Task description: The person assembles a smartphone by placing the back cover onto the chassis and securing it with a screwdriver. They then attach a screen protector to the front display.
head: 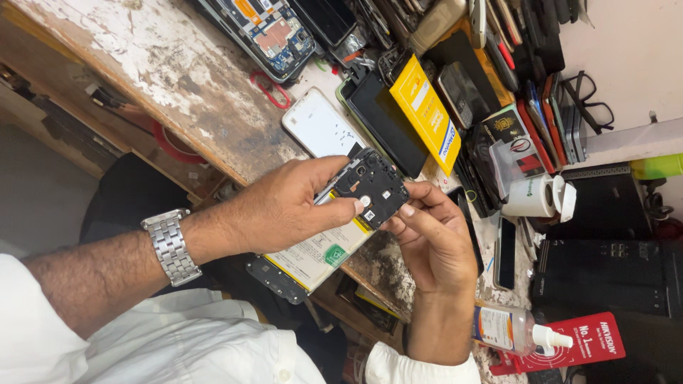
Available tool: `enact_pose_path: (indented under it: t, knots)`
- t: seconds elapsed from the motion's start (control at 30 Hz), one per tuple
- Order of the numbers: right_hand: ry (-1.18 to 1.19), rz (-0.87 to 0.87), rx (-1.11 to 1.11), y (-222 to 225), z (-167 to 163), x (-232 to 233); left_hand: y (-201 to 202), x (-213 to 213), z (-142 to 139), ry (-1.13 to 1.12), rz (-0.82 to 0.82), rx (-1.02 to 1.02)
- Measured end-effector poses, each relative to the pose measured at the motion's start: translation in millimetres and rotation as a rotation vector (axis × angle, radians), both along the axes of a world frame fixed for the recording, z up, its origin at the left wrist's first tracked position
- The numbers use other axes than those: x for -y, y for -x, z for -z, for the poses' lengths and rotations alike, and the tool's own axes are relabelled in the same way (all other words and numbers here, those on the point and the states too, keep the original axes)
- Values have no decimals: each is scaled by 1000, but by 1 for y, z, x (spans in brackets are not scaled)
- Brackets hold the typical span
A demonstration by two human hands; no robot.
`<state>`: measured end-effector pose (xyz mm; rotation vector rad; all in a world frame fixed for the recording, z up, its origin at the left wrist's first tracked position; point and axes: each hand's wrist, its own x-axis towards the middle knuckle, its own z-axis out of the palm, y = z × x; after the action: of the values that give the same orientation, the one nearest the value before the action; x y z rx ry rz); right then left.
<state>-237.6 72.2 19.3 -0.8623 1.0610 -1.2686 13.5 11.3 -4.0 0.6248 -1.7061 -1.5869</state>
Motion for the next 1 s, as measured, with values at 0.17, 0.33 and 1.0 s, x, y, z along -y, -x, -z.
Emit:
enact_pose_path:
  t: [0.17,0.33,1.0]
  knots:
    - [6,-1,51,-8,0,3,-6,3,-1,62,-21,-74]
    - [-16,-2,58,-12,-1,4,-10,7,-3,30,-2,56]
    - [4,56,90,-20,3,-4,-10,6,-4,83,1,61]
